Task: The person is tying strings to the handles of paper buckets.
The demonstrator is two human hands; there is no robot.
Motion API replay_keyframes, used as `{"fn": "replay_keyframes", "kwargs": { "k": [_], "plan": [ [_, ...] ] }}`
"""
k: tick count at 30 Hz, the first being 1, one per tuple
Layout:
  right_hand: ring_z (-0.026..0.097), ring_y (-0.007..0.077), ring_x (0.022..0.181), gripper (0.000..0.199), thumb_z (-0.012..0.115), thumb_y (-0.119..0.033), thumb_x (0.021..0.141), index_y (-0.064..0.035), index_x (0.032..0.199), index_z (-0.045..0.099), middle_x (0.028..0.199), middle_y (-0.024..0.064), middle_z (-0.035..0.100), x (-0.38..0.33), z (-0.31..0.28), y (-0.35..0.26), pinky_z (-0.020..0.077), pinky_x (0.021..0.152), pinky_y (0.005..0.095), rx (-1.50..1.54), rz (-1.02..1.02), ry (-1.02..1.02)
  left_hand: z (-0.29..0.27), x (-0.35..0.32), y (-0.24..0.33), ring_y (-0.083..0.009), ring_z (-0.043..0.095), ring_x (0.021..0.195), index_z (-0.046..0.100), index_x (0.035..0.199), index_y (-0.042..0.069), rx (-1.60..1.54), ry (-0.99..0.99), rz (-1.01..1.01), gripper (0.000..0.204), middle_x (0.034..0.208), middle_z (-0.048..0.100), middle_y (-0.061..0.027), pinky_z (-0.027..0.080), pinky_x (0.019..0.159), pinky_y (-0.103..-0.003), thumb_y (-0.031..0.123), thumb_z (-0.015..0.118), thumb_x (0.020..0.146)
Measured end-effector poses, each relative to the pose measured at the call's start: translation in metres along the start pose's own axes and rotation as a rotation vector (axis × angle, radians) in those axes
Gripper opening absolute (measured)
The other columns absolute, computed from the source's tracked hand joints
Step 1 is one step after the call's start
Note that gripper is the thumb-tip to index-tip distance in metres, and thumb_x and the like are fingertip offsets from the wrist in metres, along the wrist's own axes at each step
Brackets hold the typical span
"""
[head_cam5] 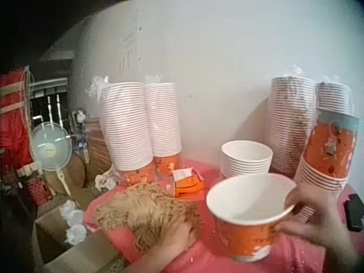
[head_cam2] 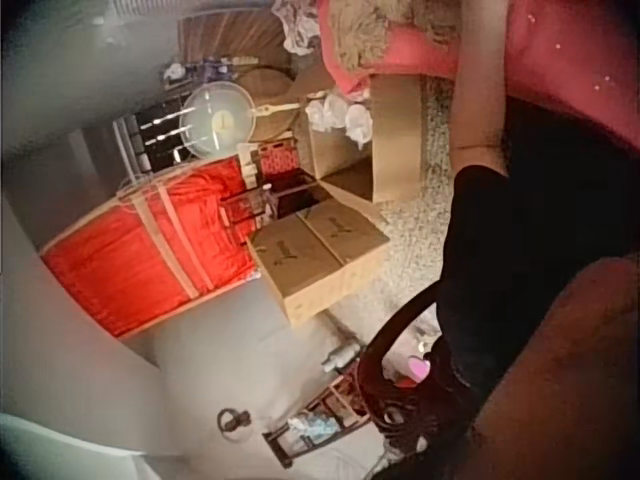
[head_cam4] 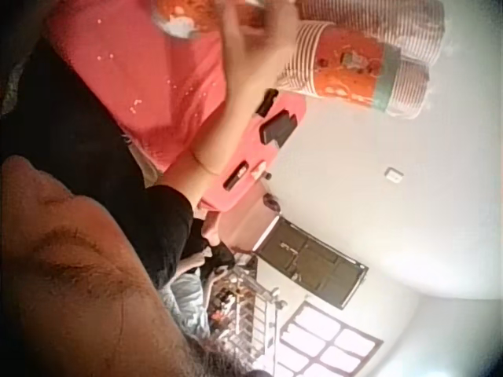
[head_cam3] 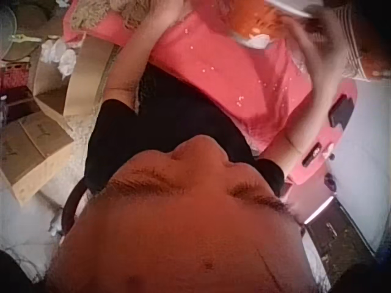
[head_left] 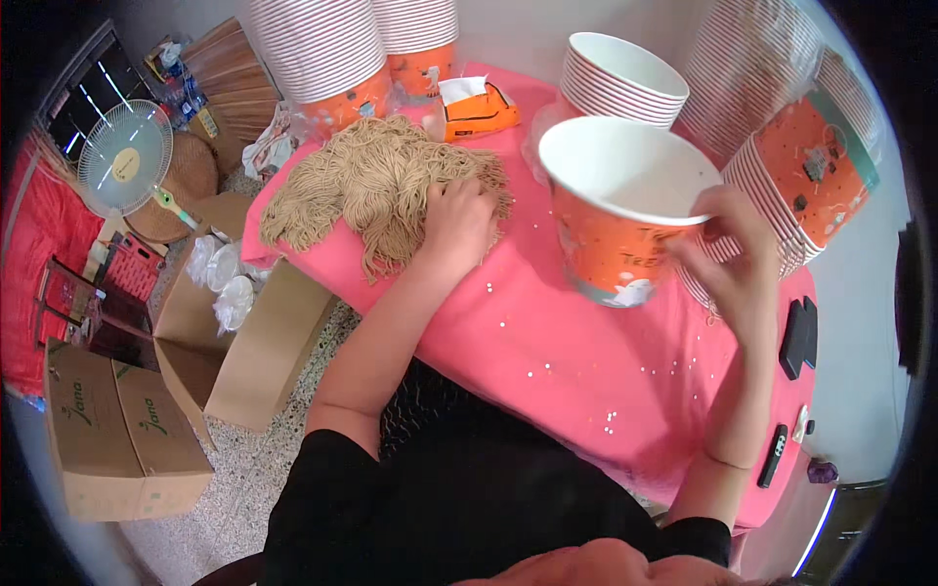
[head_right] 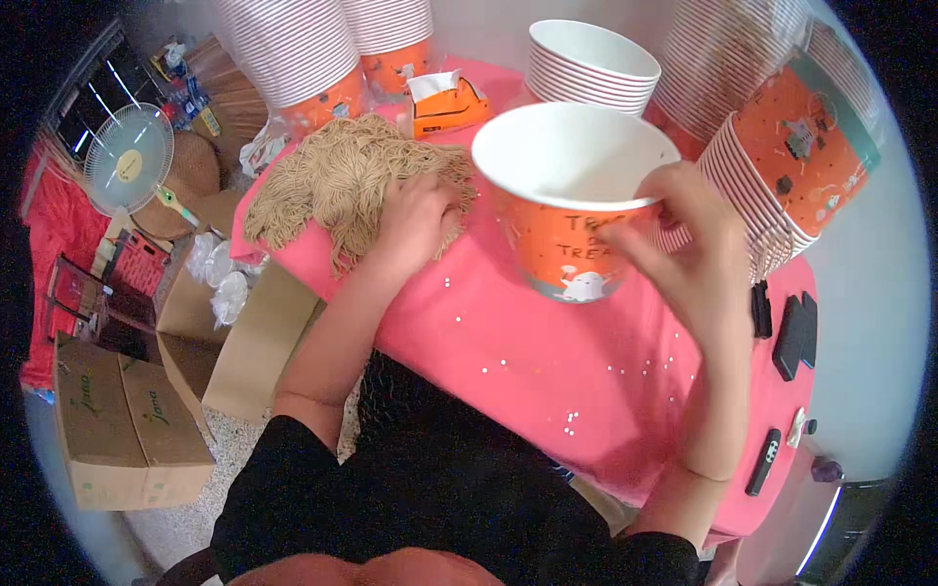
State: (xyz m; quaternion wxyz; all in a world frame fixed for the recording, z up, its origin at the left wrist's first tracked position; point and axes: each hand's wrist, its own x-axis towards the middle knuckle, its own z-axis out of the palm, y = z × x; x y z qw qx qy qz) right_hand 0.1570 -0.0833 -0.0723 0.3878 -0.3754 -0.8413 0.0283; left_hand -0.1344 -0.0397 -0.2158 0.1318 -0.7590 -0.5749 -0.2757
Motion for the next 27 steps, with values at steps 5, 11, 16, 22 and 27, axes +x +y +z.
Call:
{"fn": "replay_keyframes", "kwargs": {
  "k": [5, 11, 16, 22, 27],
  "plan": [
    [0.063, 0.0314, 0.078, 0.021, 0.074, -0.01, 0.072, -0.0028, 0.086, 0.06, 0.083, 0.0119, 0.063, -0.016, 0.023, 0.019, 0.0497, 0.067, 0.0398, -0.146, 0.046, -0.188, 0.004, 0.0, -0.002, -0.0266, 0.058, 0.096, 0.068, 0.083, 0.01, -0.047, -0.024, -0.004, 0.007, 0.09, 0.061, -0.0063, 0.039, 0.082, -0.042, 0.014, 0.068, 0.077],
    [0.063, 0.0322, 0.075, 0.017, 0.072, -0.011, 0.074, -0.0036, 0.086, 0.063, 0.083, 0.012, 0.065, -0.018, 0.018, 0.031, 0.0505, 0.067, 0.039, -0.078, 0.084, -0.222, -0.021, -0.002, 0.019, -0.0274, 0.058, 0.092, 0.063, 0.085, 0.007, -0.292, 0.268, 0.045, 0.007, 0.087, 0.061, -0.0066, 0.039, 0.09, -0.041, 0.011, 0.067, 0.08],
    [0.057, 0.0252, 0.081, 0.03, 0.079, -0.005, 0.065, -0.0025, 0.091, 0.064, 0.088, 0.008, 0.064, -0.019, 0.008, 0.031, 0.0474, 0.072, 0.0348, -0.127, -0.062, -0.206, -0.056, -0.014, 0.062, -0.027, 0.061, 0.089, 0.06, 0.088, 0.004, -0.622, 0.309, 0.218, 0.013, 0.092, 0.063, -0.0084, 0.048, 0.078, -0.038, 0.001, 0.067, 0.078],
    [0.057, 0.0274, 0.092, 0.031, 0.076, -0.004, 0.063, -0.0036, 0.092, 0.065, 0.091, 0.009, 0.064, -0.017, 0.0, 0.038, 0.0487, 0.079, 0.037, -0.102, -0.04, -0.177, -0.061, -0.018, 0.077, -0.0207, 0.06, 0.065, 0.059, 0.088, 0.003, -0.873, 0.057, -0.009, 0.01, 0.08, 0.061, -0.0074, 0.049, 0.062, -0.03, 0.0, 0.064, 0.08],
    [0.058, 0.027, 0.095, 0.029, 0.075, -0.004, 0.065, -0.0029, 0.093, 0.065, 0.098, 0.0106, 0.064, -0.017, 0.001, 0.038, 0.0474, 0.084, 0.038, -0.008, -0.016, -0.189, -0.05, -0.022, 0.068, -0.0212, 0.062, 0.067, 0.059, 0.086, 0.003, -0.721, -0.119, 0.012, 0.01, 0.08, 0.061, -0.0083, 0.05, 0.063, -0.03, 0.006, 0.066, 0.081]
  ]
}}
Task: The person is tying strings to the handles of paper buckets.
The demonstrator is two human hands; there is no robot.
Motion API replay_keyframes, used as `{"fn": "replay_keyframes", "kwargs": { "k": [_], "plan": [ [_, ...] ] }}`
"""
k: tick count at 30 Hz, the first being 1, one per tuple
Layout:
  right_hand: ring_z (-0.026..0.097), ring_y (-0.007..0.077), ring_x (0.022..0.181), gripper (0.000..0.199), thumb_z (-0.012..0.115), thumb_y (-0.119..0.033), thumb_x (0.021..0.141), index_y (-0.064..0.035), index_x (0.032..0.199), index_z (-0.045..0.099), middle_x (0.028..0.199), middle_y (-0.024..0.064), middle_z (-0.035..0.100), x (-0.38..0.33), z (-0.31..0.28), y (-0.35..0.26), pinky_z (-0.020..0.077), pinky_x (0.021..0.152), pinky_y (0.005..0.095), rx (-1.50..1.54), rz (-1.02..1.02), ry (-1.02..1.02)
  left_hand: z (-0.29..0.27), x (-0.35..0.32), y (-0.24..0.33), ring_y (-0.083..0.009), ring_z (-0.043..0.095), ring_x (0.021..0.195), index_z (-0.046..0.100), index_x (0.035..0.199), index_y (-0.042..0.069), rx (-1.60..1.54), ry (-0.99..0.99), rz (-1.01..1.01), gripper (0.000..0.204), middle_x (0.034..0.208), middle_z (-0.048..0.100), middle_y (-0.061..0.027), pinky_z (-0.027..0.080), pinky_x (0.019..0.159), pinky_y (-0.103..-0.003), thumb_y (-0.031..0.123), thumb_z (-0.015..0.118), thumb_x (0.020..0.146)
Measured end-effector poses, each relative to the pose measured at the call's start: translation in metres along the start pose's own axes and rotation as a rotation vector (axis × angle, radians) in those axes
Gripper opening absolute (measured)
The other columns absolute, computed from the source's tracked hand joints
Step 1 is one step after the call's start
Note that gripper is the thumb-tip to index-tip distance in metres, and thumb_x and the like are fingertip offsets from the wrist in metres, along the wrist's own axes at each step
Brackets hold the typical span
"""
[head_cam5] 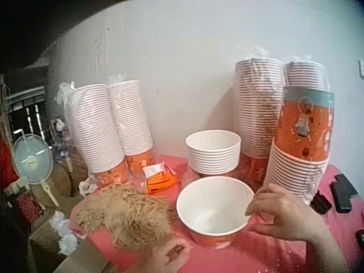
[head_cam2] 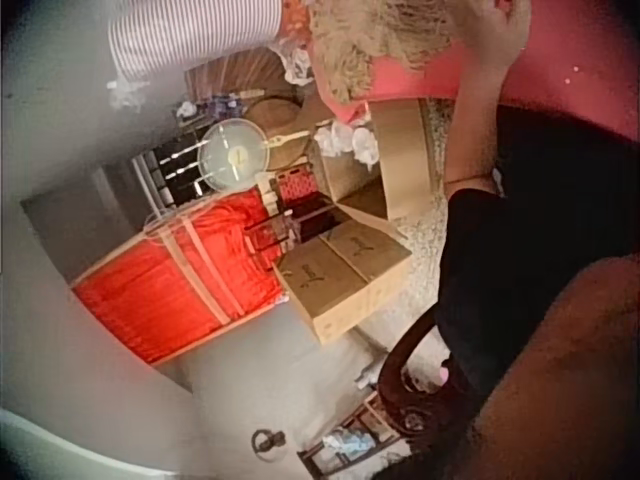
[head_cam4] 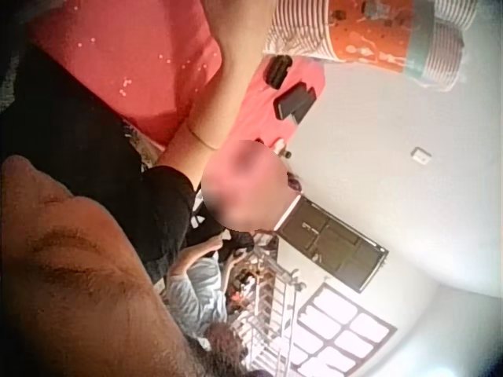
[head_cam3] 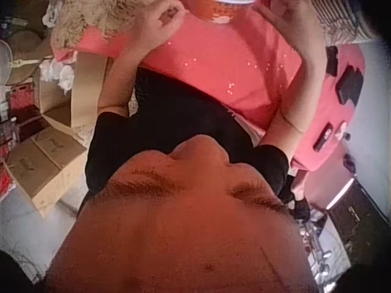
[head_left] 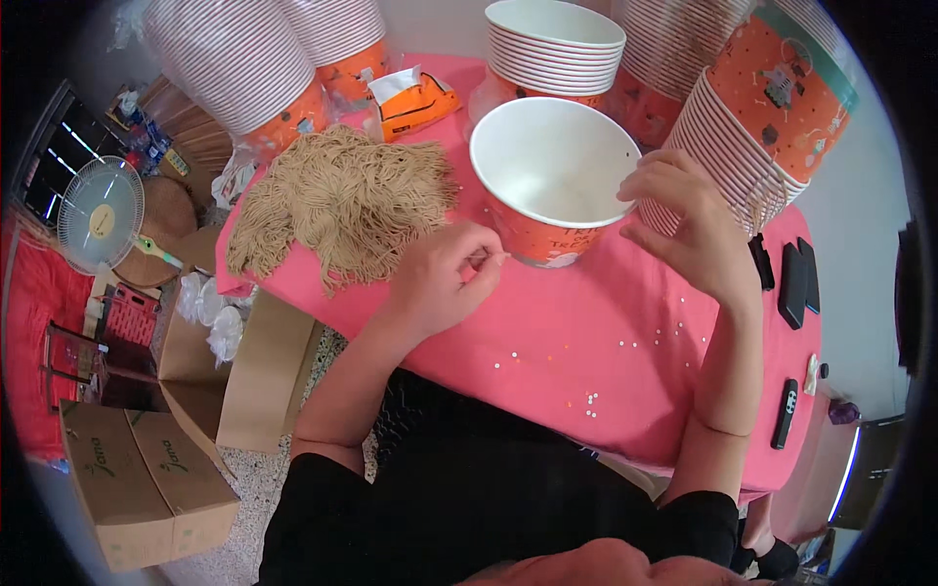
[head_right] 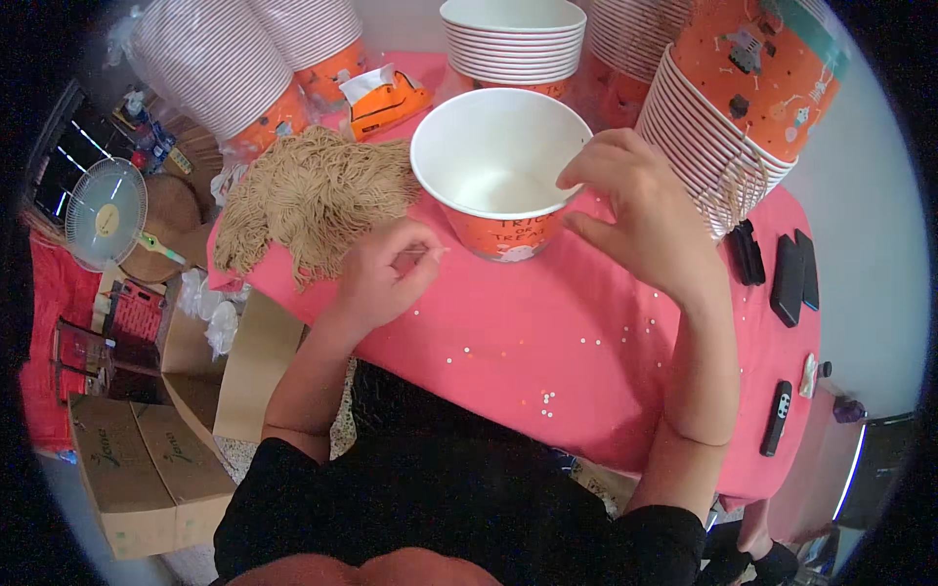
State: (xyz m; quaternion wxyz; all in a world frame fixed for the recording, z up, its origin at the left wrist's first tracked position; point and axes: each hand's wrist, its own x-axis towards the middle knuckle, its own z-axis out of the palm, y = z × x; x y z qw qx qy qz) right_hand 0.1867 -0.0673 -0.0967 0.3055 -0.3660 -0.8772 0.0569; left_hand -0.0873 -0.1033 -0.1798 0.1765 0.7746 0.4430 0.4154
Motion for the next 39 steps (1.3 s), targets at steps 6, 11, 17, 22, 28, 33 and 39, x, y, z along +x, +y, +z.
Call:
{"fn": "replay_keyframes", "kwargs": {
  "k": [6, 11, 17, 22, 28, 33, 39],
  "plan": [
    [0.059, 0.0286, 0.1, 0.029, 0.073, -0.002, 0.07, -0.0032, 0.099, 0.065, 0.098, 0.009, 0.065, 0.002, 0.019, -0.004, 0.0422, 0.1, 0.0441, -0.01, -0.12, -0.172, -0.009, 0.013, -0.006, -0.0287, 0.058, 0.099, 0.061, 0.098, 0.005, 0.096, 0.172, 0.203, 0.022, 0.107, 0.059, -0.0119, 0.047, 0.086, -0.038, 0.011, 0.07, 0.079],
    [0.061, 0.0297, 0.087, 0.02, 0.069, 0.002, 0.072, -0.002, 0.091, 0.066, 0.082, 0.0101, 0.064, 0.004, 0.022, -0.003, 0.0432, 0.097, 0.0442, -0.013, -0.178, -0.22, -0.017, 0.026, 0.0, -0.0362, 0.042, 0.125, 0.058, 0.115, 0.009, 0.352, 0.192, 0.303, 0.044, 0.131, 0.049, -0.014, 0.038, 0.103, -0.047, 0.013, 0.074, 0.075],
    [0.061, 0.0299, 0.082, 0.016, 0.067, 0.005, 0.068, -0.0013, 0.082, 0.066, 0.077, 0.0112, 0.063, -0.001, 0.017, -0.006, 0.0439, 0.096, 0.0429, 0.085, -0.105, -0.245, -0.009, 0.024, 0.002, -0.0373, 0.038, 0.13, 0.062, 0.115, 0.011, 0.33, 0.13, 0.347, 0.049, 0.132, 0.05, -0.0107, 0.037, 0.105, -0.048, 0.012, 0.078, 0.069],
    [0.062, 0.0257, 0.087, 0.014, 0.066, 0.005, 0.068, -0.0028, 0.079, 0.065, 0.076, 0.0078, 0.06, -0.002, 0.012, -0.006, 0.0389, 0.105, 0.0457, -0.012, -0.174, -0.213, -0.014, 0.009, 0.0, -0.0326, 0.045, 0.124, 0.065, 0.11, 0.012, 0.357, 0.168, 0.357, 0.044, 0.127, 0.055, -0.0071, 0.041, 0.102, -0.044, 0.007, 0.077, 0.069],
    [0.061, 0.0245, 0.08, 0.007, 0.065, 0.001, 0.068, -0.0044, 0.071, 0.061, 0.071, 0.0073, 0.057, -0.009, 0.014, -0.019, 0.0386, 0.107, 0.0472, -0.243, -0.192, -0.142, -0.027, 0.007, -0.008, -0.026, 0.06, 0.101, 0.064, 0.112, 0.01, 0.242, 0.116, 0.274, 0.044, 0.127, 0.056, -0.0084, 0.052, 0.086, -0.035, -0.005, 0.066, 0.071],
    [0.06, 0.0231, 0.08, 0.004, 0.06, -0.003, 0.067, -0.0054, 0.065, 0.058, 0.068, 0.0068, 0.055, -0.014, 0.018, -0.037, 0.0411, 0.106, 0.0457, -0.409, -0.217, -0.168, -0.047, 0.032, -0.024, -0.0261, 0.063, 0.096, 0.065, 0.111, 0.009, 0.507, 0.084, 0.459, 0.042, 0.126, 0.058, -0.0098, 0.054, 0.079, -0.034, -0.006, 0.063, 0.073],
    [0.059, 0.0223, 0.087, 0.005, 0.058, -0.005, 0.067, -0.0045, 0.072, 0.059, 0.076, 0.0078, 0.057, -0.019, 0.022, -0.055, 0.0375, 0.109, 0.0442, -0.665, -0.186, -0.157, -0.047, 0.019, -0.027, -0.0232, 0.065, 0.077, 0.069, 0.097, 0.007, 0.597, 0.169, 0.77, 0.03, 0.105, 0.065, -0.0057, 0.054, 0.06, -0.032, 0.004, 0.068, 0.067]
  ]
}}
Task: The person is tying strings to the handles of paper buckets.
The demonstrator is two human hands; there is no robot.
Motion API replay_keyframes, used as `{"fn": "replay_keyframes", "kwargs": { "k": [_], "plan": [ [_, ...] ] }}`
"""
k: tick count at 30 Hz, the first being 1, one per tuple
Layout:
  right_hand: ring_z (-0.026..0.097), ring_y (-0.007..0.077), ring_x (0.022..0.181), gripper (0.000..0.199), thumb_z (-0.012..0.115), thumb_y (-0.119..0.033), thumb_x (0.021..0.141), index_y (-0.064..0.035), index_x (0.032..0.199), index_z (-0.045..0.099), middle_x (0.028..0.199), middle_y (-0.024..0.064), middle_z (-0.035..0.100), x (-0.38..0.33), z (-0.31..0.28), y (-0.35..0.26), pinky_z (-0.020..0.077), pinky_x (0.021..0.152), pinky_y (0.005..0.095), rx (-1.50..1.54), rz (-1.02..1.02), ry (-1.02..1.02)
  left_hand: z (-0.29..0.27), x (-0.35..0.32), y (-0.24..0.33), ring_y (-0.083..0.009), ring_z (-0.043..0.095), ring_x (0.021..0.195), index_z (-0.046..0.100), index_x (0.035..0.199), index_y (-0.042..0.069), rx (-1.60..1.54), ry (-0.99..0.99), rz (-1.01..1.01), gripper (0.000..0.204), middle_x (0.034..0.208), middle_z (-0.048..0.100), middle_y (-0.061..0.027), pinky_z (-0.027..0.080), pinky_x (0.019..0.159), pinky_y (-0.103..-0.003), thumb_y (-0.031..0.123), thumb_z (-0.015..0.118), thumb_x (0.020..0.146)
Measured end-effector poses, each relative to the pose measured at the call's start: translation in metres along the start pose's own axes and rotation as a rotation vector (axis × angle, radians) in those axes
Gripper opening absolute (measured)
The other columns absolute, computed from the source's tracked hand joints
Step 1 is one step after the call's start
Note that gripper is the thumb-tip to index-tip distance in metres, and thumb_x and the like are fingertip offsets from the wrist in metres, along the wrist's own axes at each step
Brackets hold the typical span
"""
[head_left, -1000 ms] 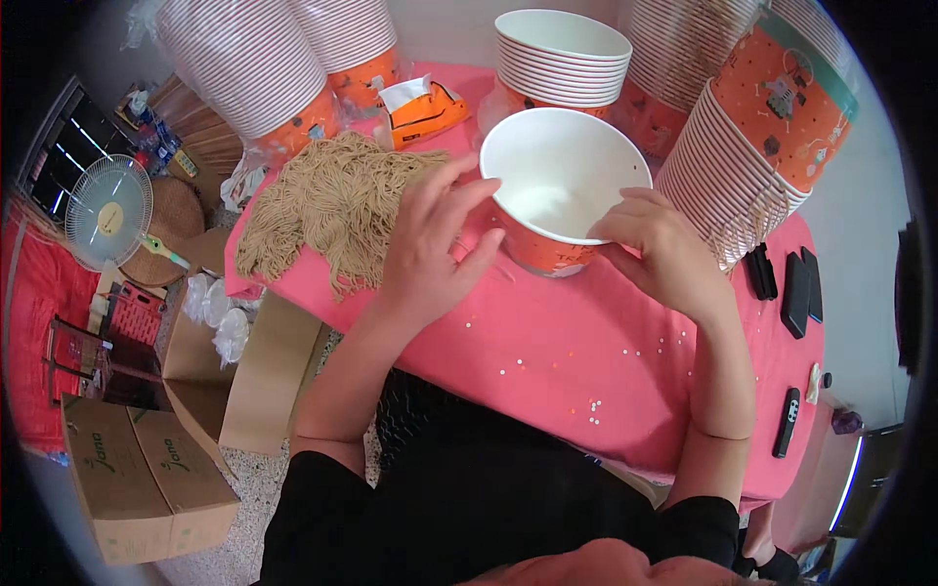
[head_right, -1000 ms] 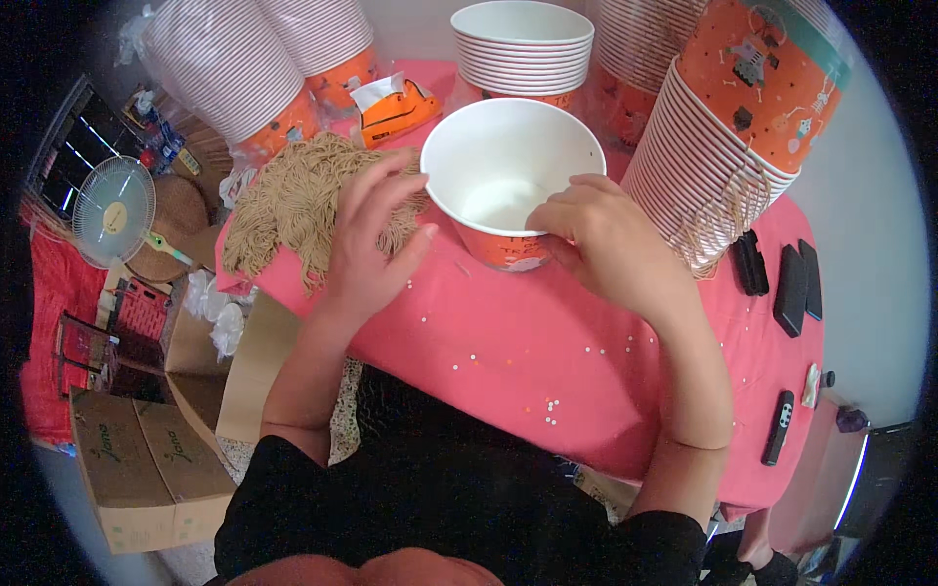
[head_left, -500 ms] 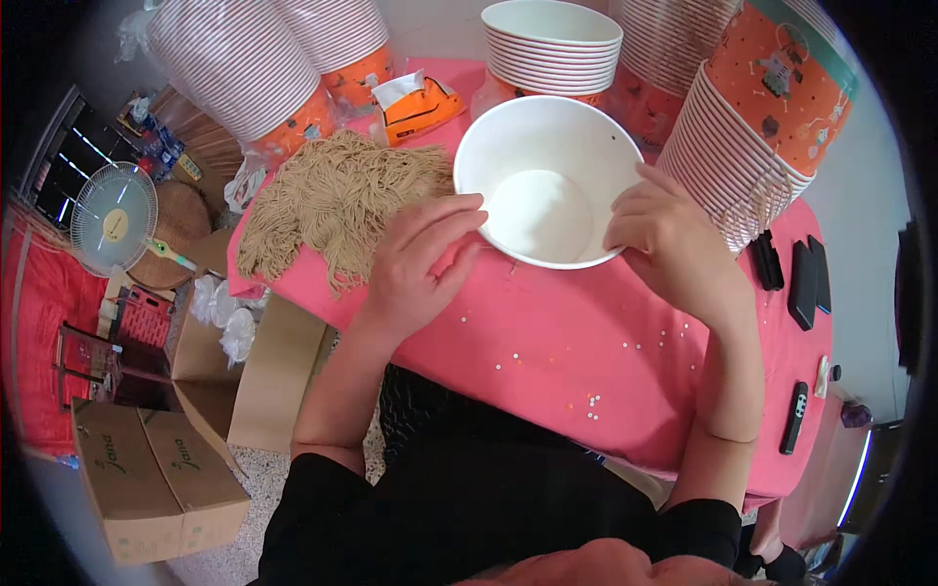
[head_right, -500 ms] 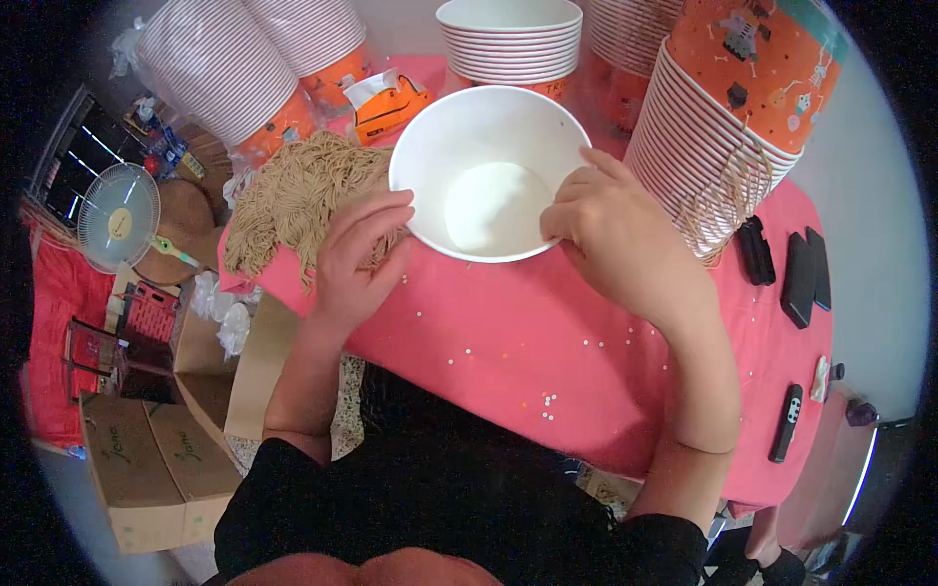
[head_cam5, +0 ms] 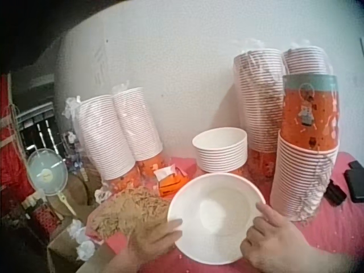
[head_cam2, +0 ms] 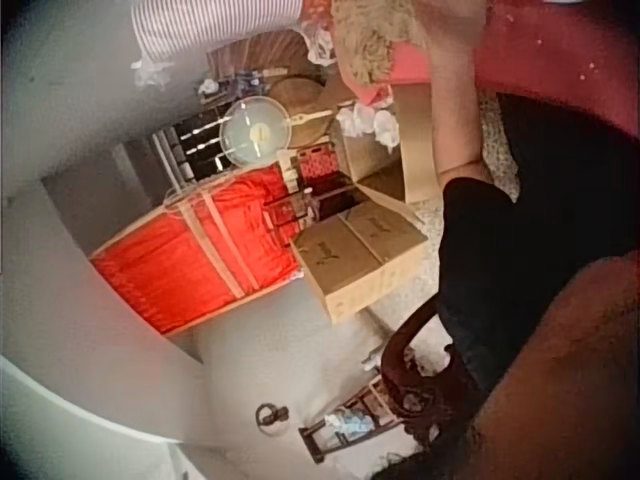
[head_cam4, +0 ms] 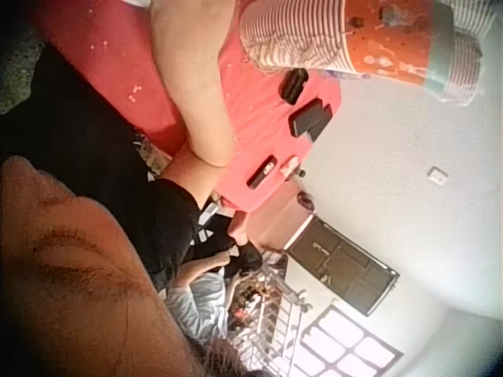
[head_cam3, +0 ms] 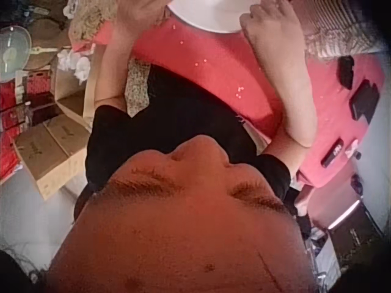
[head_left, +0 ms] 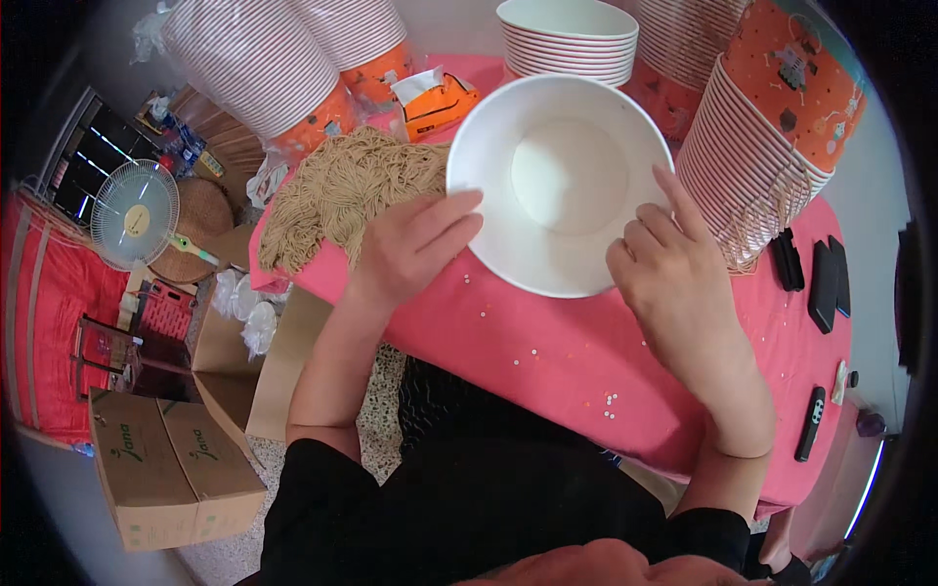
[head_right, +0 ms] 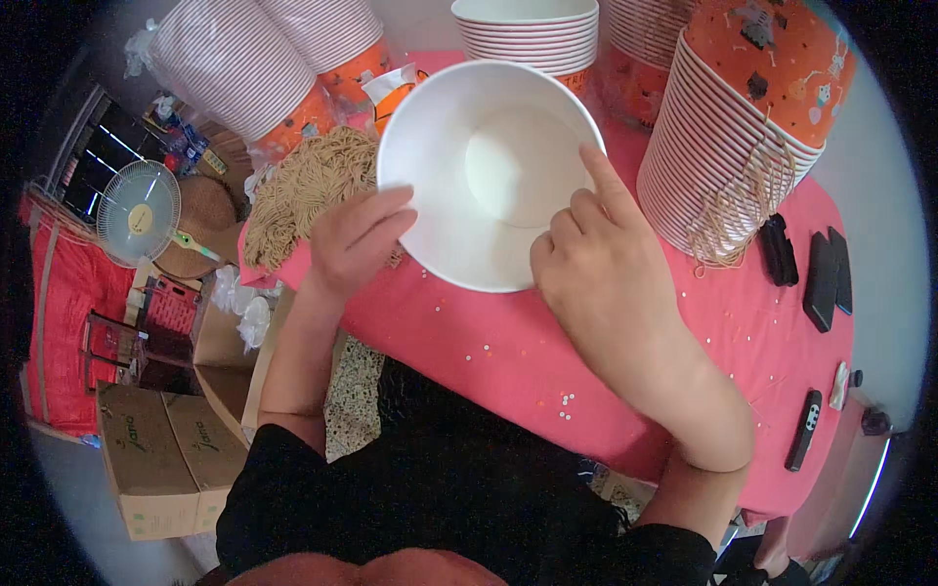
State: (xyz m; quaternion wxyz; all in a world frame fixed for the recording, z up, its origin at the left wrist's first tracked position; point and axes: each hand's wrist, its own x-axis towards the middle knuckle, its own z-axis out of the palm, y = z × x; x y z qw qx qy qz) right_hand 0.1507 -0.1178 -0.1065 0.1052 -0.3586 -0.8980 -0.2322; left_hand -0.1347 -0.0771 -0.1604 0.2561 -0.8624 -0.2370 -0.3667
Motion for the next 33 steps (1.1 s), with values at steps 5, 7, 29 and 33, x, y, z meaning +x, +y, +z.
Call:
{"fn": "replay_keyframes", "kwargs": {
  "k": [5, 7, 29, 33],
  "plan": [
    [0.059, 0.0246, 0.086, 0.015, 0.057, -0.009, 0.069, -0.0004, 0.08, 0.063, 0.08, 0.011, 0.057, -0.002, 0.002, -0.025, 0.0361, 0.108, 0.0459, -0.069, -0.03, 0.071, -0.001, -0.008, 0.023, -0.0178, 0.06, 0.068, 0.07, 0.092, 0.006, 0.066, 0.104, 0.067, 0.029, 0.099, 0.062, -0.0033, 0.049, 0.052, -0.028, 0.003, 0.069, 0.063],
    [0.057, 0.026, 0.084, 0.015, 0.057, -0.012, 0.07, -0.0006, 0.074, 0.065, 0.077, 0.0117, 0.057, 0.001, 0.006, -0.031, 0.0417, 0.099, 0.0459, -0.032, -0.059, 0.141, 0.0, -0.007, 0.028, -0.015, 0.058, 0.066, 0.071, 0.091, 0.008, 0.124, 0.172, 0.102, 0.03, 0.1, 0.061, -0.0024, 0.044, 0.049, -0.026, 0.003, 0.07, 0.062],
    [0.057, 0.014, 0.076, 0.022, 0.062, 0.006, 0.078, 0.0007, 0.099, 0.06, 0.082, 0.0053, 0.061, 0.011, 0.015, 0.031, 0.0466, 0.067, 0.0299, 1.272, 0.114, -0.084, 0.008, 0.047, 0.043, -0.026, 0.054, 0.101, 0.061, 0.12, 0.009, -0.431, -0.001, -0.339, 0.049, 0.123, 0.057, -0.006, 0.048, 0.086, -0.037, 0.006, 0.073, 0.072],
    [0.05, 0.0078, 0.082, 0.016, 0.062, 0.005, 0.082, -0.0004, 0.097, 0.06, 0.088, -0.0012, 0.058, 0.009, 0.016, 0.042, 0.0423, 0.076, 0.0249, 1.419, 0.182, -0.166, 0.016, 0.06, 0.046, -0.0269, 0.052, 0.112, 0.06, 0.12, 0.007, -0.62, 0.002, -0.417, 0.049, 0.125, 0.053, -0.0101, 0.043, 0.093, -0.036, 0.01, 0.074, 0.073]
  ]
}}
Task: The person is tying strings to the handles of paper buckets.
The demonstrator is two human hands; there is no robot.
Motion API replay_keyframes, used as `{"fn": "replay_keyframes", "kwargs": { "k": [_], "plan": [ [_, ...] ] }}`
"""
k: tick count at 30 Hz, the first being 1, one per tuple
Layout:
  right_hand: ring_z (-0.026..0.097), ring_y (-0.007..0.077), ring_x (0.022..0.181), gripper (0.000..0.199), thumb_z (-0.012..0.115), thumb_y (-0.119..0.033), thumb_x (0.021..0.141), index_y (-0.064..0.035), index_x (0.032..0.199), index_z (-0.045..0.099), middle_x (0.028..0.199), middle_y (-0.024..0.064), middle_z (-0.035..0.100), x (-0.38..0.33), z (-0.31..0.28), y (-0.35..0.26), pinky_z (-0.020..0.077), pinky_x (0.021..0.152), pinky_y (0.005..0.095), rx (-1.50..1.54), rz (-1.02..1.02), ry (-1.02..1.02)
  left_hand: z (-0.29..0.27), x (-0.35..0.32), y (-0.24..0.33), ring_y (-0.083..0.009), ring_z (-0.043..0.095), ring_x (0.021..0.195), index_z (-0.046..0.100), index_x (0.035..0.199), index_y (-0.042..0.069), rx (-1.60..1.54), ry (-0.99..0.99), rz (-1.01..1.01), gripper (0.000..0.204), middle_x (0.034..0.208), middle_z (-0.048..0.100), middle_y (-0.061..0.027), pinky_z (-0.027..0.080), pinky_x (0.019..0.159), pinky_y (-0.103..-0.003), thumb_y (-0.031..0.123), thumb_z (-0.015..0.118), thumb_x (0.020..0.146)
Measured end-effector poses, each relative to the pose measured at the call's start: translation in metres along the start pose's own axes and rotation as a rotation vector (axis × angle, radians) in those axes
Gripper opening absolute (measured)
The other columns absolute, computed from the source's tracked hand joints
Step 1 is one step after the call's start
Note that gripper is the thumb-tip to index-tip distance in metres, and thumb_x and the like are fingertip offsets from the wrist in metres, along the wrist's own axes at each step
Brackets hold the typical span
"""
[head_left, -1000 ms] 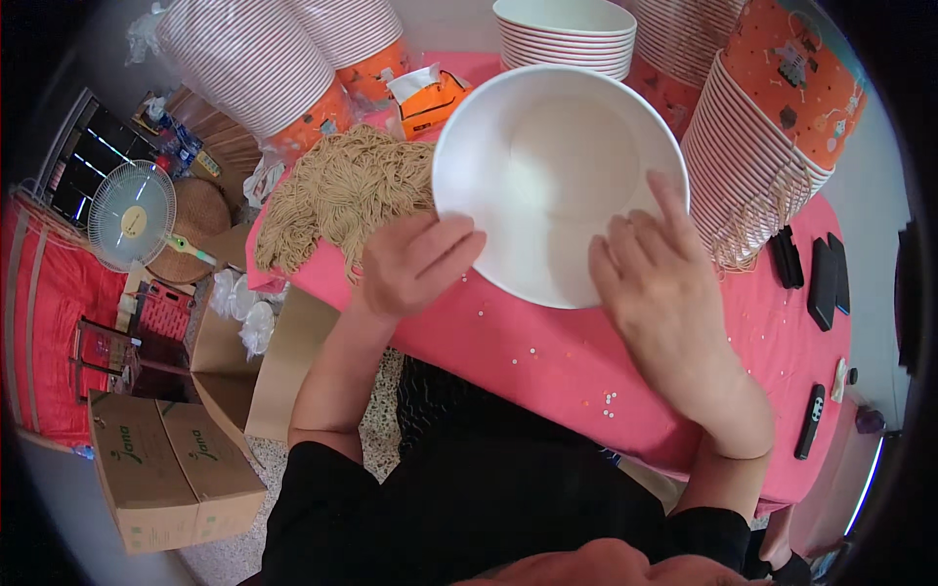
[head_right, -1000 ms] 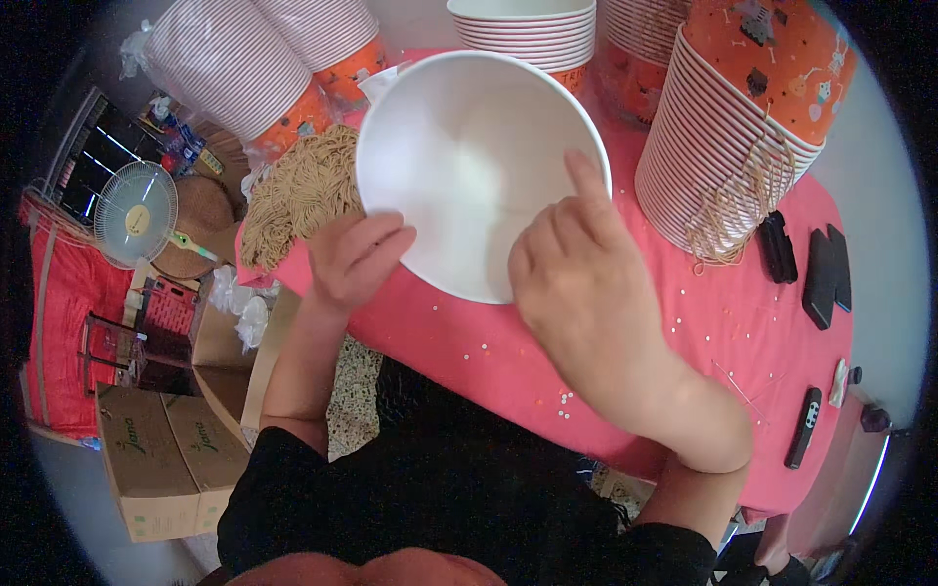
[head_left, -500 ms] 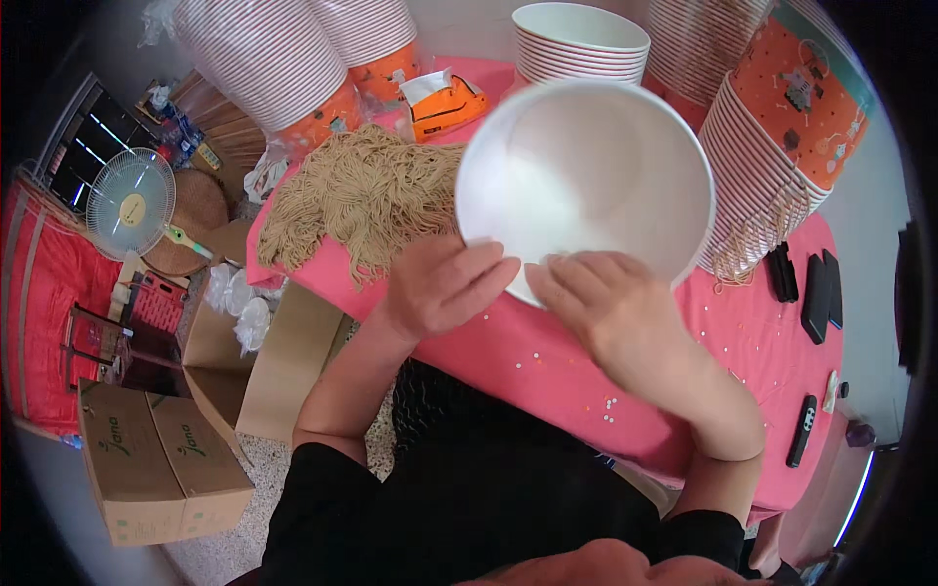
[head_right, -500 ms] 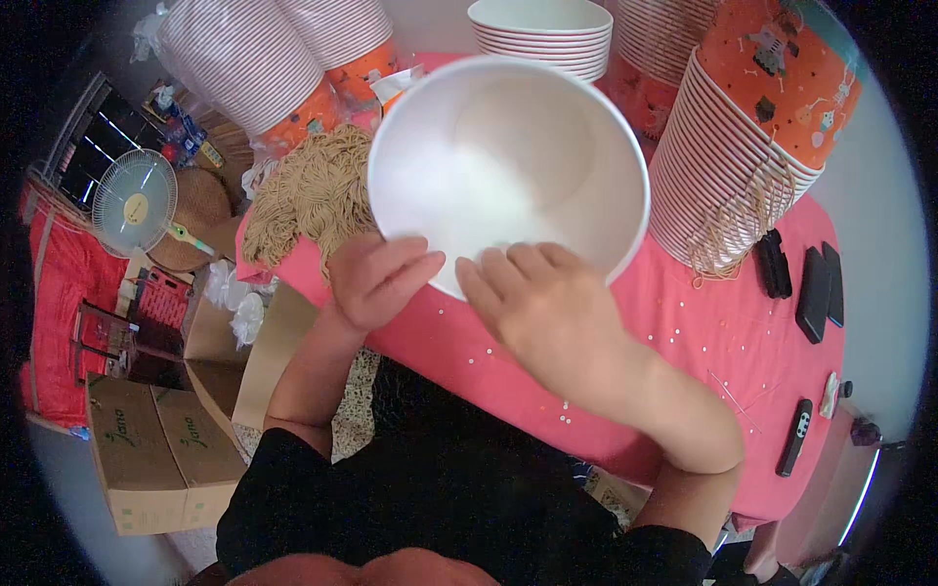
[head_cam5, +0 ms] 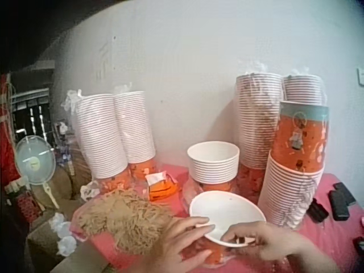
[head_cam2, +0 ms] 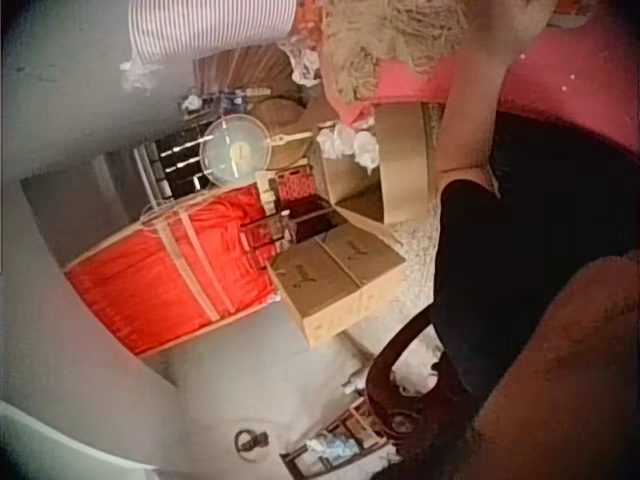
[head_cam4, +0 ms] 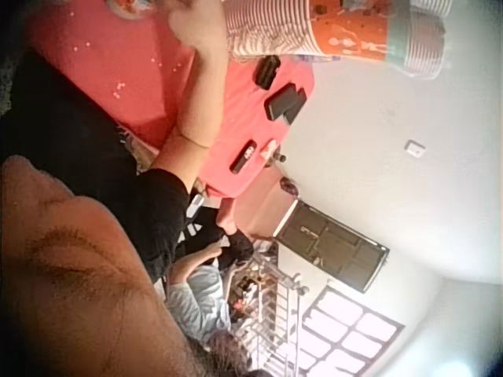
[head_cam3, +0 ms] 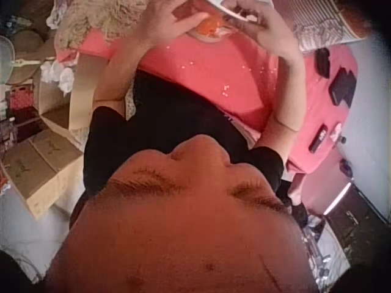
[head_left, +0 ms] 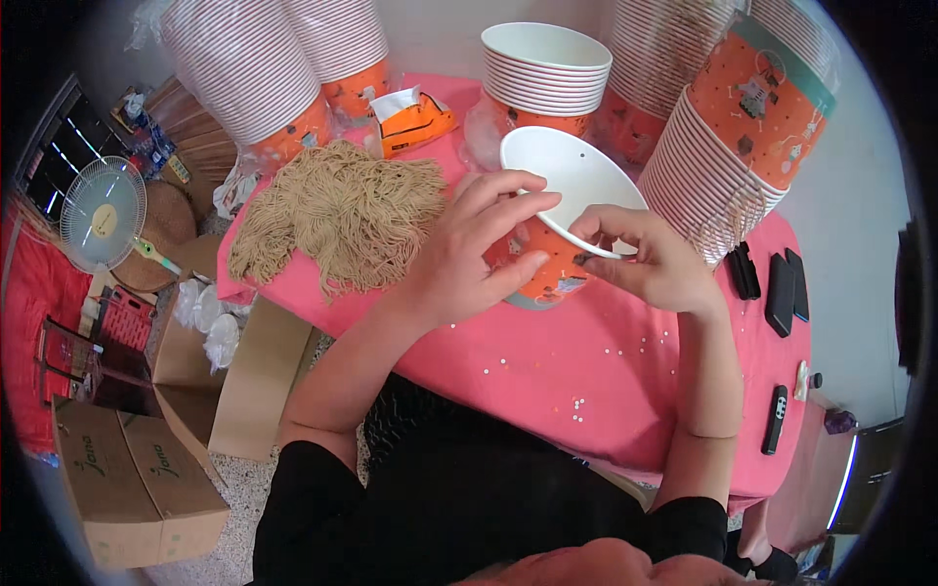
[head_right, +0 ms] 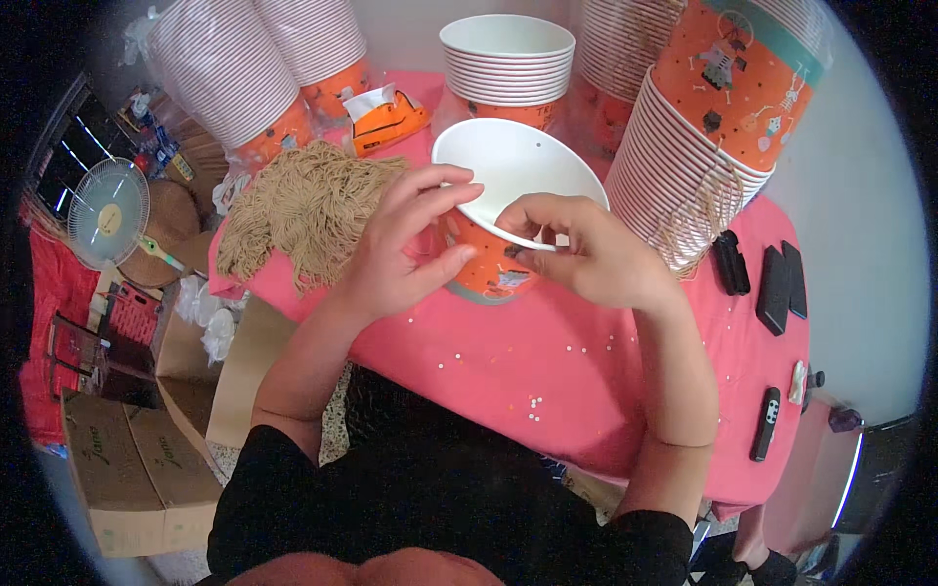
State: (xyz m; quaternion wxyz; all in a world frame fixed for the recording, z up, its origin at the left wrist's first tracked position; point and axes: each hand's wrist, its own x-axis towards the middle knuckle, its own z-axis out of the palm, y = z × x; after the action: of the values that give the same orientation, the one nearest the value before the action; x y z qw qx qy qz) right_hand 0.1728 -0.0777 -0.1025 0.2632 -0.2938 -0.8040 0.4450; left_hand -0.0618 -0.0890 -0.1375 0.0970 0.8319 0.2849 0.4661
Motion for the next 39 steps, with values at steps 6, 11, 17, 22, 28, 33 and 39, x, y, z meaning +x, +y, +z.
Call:
{"fn": "replay_keyframes", "kwargs": {
  "k": [6, 11, 17, 22, 28, 33, 39],
  "plan": [
    [0.046, 0.0071, 0.078, 0.016, 0.063, 0.002, 0.082, -0.0021, 0.096, 0.056, 0.084, -0.0034, 0.055, 0.001, -0.004, 0.005, 0.0401, 0.07, 0.0248, 0.027, -0.061, 0.009, 0.01, 0.005, 0.001, -0.0269, 0.051, 0.112, 0.06, 0.117, 0.008, -0.078, 0.028, -0.023, 0.046, 0.122, 0.051, -0.0098, 0.044, 0.093, -0.037, 0.011, 0.075, 0.073],
    [0.046, 0.0076, 0.079, 0.017, 0.062, 0.002, 0.081, -0.0023, 0.096, 0.056, 0.084, -0.0031, 0.055, 0.001, -0.002, 0.002, 0.0399, 0.07, 0.0252, 0.013, -0.063, 0.003, 0.016, 0.007, 0.001, -0.0282, 0.051, 0.108, 0.059, 0.112, 0.009, 0.051, 0.072, 0.053, 0.048, 0.118, 0.051, -0.008, 0.047, 0.088, -0.039, 0.013, 0.079, 0.068],
    [0.048, 0.007, 0.08, 0.018, 0.061, 0.004, 0.08, -0.002, 0.096, 0.058, 0.086, -0.0029, 0.057, 0.0, 0.0, -0.003, 0.0401, 0.072, 0.0244, -0.025, -0.032, -0.02, 0.023, 0.007, -0.003, -0.0292, 0.051, 0.108, 0.06, 0.109, 0.01, 0.03, 0.151, 0.072, 0.047, 0.118, 0.052, -0.0089, 0.046, 0.089, -0.04, 0.014, 0.079, 0.066],
    [0.049, 0.0083, 0.076, 0.019, 0.06, 0.007, 0.079, 0.0002, 0.097, 0.058, 0.084, -0.0004, 0.058, -0.002, -0.002, -0.007, 0.042, 0.067, 0.0243, -0.167, 0.052, 0.044, 0.017, 0.001, -0.012, -0.024, 0.057, 0.101, 0.06, 0.115, 0.008, -0.03, 0.069, 0.072, 0.044, 0.121, 0.052, -0.0097, 0.049, 0.085, -0.036, 0.0, 0.068, 0.072],
    [0.051, 0.0124, 0.075, 0.022, 0.059, 0.007, 0.08, -0.0007, 0.1, 0.056, 0.079, 0.0039, 0.056, -0.008, -0.004, -0.007, 0.0446, 0.069, 0.0263, -0.425, -0.018, 0.166, -0.005, -0.026, -0.03, -0.0121, 0.059, 0.085, 0.062, 0.11, 0.003, -0.175, 0.261, -0.233, 0.031, 0.115, 0.056, -0.009, 0.05, 0.075, -0.026, -0.006, 0.059, 0.081],
    [0.058, 0.0192, 0.076, 0.023, 0.059, 0.009, 0.078, 0.0013, 0.099, 0.055, 0.082, 0.0108, 0.06, 0.0, -0.001, 0.005, 0.0486, 0.071, 0.0318, -0.498, -0.005, 0.179, -0.03, -0.047, -0.052, -0.014, 0.059, 0.083, 0.064, 0.094, 0.004, -0.069, 0.097, -0.447, 0.01, 0.088, 0.062, -0.0045, 0.048, 0.069, -0.027, 0.003, 0.063, 0.083],
    [0.061, 0.0248, 0.076, 0.023, 0.06, 0.01, 0.076, 0.0019, 0.097, 0.056, 0.084, 0.0144, 0.062, 0.003, 0.003, 0.01, 0.0495, 0.07, 0.0342, -0.566, -0.008, 0.116, 0.019, -0.054, -0.057, -0.028, 0.057, 0.092, 0.064, 0.086, 0.005, 0.229, -0.292, -0.096, 0.013, 0.09, 0.059, -0.0087, 0.047, 0.081, -0.04, 0.015, 0.067, 0.079]
  ]
}}
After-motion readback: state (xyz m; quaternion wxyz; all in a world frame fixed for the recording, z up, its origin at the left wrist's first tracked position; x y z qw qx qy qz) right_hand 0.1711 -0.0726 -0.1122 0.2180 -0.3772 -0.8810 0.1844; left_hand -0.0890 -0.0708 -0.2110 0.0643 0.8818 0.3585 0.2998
